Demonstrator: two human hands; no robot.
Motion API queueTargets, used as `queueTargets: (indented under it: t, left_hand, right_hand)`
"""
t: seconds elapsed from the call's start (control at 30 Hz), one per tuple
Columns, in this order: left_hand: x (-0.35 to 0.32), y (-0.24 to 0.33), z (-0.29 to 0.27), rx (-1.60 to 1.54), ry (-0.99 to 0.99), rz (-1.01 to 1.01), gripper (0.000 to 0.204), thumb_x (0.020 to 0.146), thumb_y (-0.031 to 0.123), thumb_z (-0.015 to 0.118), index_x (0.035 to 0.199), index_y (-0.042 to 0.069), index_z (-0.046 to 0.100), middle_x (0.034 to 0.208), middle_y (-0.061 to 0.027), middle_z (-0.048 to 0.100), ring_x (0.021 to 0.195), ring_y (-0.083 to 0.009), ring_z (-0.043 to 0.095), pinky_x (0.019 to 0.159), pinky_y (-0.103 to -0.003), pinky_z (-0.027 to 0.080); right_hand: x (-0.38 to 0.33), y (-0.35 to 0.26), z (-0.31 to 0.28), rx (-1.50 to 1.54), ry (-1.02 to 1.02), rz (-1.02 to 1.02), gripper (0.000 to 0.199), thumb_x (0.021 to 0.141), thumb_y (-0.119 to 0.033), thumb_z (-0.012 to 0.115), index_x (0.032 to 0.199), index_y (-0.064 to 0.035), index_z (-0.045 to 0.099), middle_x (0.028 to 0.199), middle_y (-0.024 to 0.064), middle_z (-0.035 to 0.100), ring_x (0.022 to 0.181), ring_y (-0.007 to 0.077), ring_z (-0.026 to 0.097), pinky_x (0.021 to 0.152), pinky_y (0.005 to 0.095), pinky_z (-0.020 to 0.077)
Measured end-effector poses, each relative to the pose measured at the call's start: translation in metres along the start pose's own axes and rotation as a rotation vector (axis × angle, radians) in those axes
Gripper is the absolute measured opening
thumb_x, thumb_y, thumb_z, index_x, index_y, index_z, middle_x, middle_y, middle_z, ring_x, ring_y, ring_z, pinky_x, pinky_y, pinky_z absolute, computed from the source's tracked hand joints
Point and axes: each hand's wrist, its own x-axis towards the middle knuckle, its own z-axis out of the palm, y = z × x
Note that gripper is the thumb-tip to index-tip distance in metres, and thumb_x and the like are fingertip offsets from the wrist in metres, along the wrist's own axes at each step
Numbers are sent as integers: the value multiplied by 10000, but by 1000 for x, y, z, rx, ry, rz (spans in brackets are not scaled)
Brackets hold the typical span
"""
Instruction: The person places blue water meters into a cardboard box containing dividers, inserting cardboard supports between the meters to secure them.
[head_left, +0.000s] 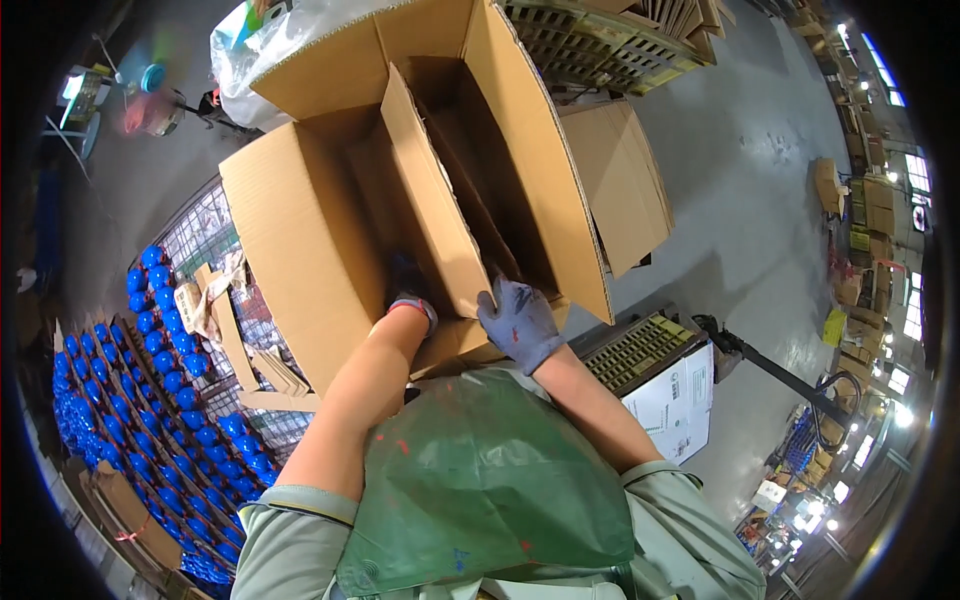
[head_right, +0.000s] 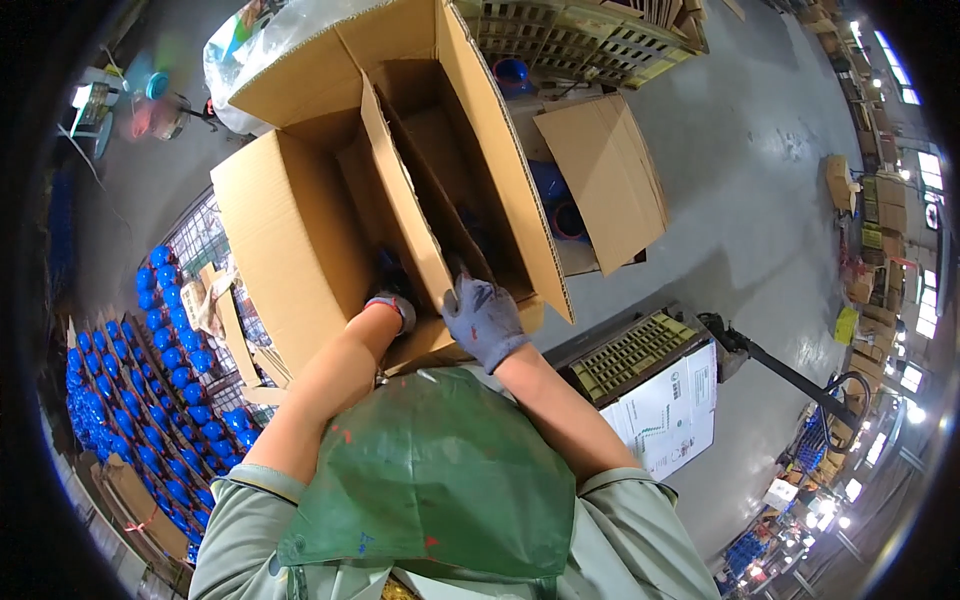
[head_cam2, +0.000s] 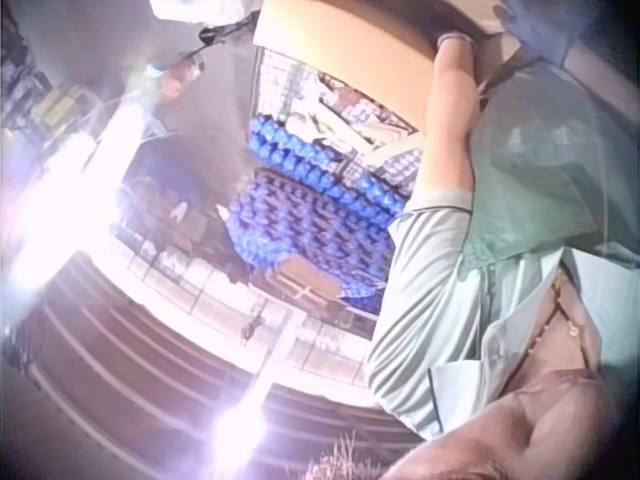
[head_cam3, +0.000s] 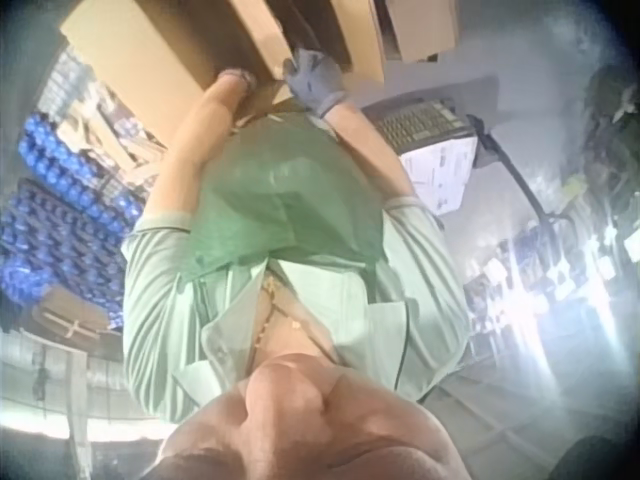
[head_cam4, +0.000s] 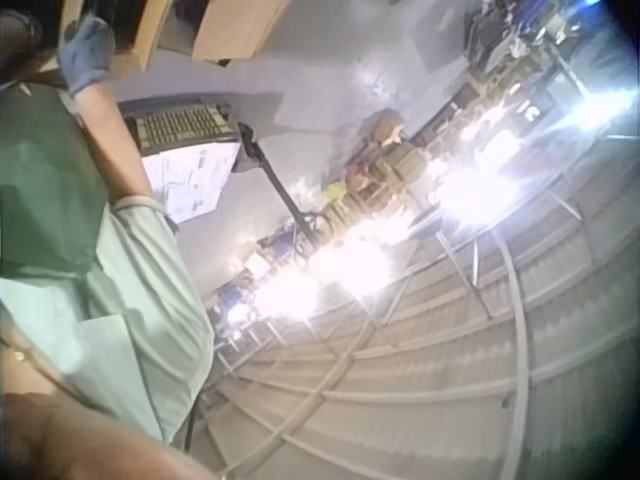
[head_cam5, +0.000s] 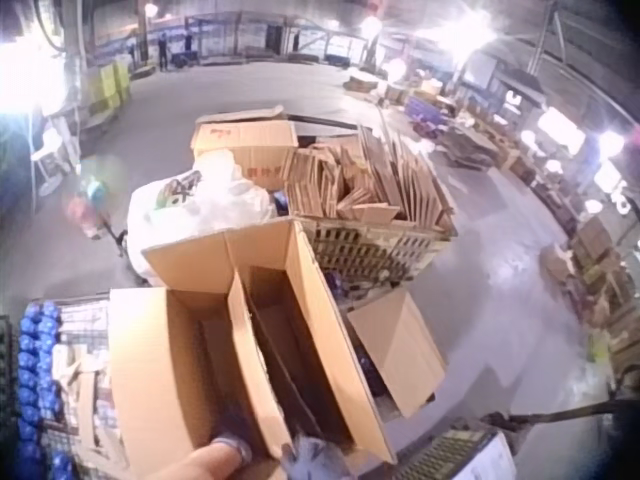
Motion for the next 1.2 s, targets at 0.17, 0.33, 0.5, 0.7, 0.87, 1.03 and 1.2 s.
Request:
queueTargets:
  t: [0.17, 0.33, 0.5, 0.7, 0.87, 1.03, 1.2]
  left_hand:
    - [-10, 1, 9, -30, -36, -12, 308, 829, 218, 546, 993, 39, 736, 1120, -178, 691, 1063, -321, 636, 925, -450, 482]
    - [-14, 7, 7, -40, -51, -19, 320, 830, 233, 554, 1020, 44, 729, 1146, -178, 680, 1103, -323, 612, 965, -450, 458]
    - [-5, 18, 4, -53, -40, 6, 334, 831, 248, 562, 1046, 48, 722, 1173, -178, 668, 1143, -325, 588, 1004, -450, 433]
    - [-43, 18, -1, -83, -102, -43, 354, 833, 265, 572, 1078, 53, 713, 1205, -178, 654, 1191, -328, 559, 1052, -451, 404]
    - [-141, 0, -43, -141, 485, 186, 419, 800, 283, 577, 1122, 33, 676, 1277, -178, 604, 1275, -346, 498, 1117, -481, 352]
    - [-240, -64, 28, -714, 1119, -174, 495, 776, 231, 589, 1228, 29, 593, 1302, -193, 564, 1235, -402, 511, 1085, -554, 355]
    - [-208, -138, 281, -1462, 1111, -1072, 575, 852, 91, 676, 1366, -46, 456, 1361, -247, 522, 1255, -342, 521, 1067, -392, 398]
  right_hand:
    - [-3, 2, -4, -76, -9, 11, 304, 912, -274, 570, 872, 27, 594, 729, 264, 616, 714, 442, 624, 642, 525, 495]
    - [10, -31, -15, -5, -436, 54, 474, 875, -462, 570, 948, -3, 665, 844, 233, 683, 831, 423, 664, 784, 482, 528]
    - [18, -20, 17, -86, -497, -82, 459, 893, -432, 554, 926, 20, 632, 889, 260, 678, 885, 419, 664, 805, 494, 519]
    - [34, -32, 43, -141, -473, -116, 475, 903, -454, 567, 949, 17, 612, 866, 264, 677, 859, 427, 664, 776, 503, 525]
    - [56, -7, 67, -236, -735, 44, 598, 876, -445, 589, 1184, 68, 600, 1182, 324, 609, 1121, 431, 592, 1003, 474, 453]
    - [76, -94, 46, -86, 89, -616, 664, 804, -210, 625, 1399, 22, 446, 1365, 233, 482, 1294, 428, 433, 1109, 517, 334]
    - [112, -184, 109, -264, -75, -752, 582, 777, -195, 617, 1351, -128, 551, 1378, 180, 461, 1324, 396, 389, 1101, 535, 287]
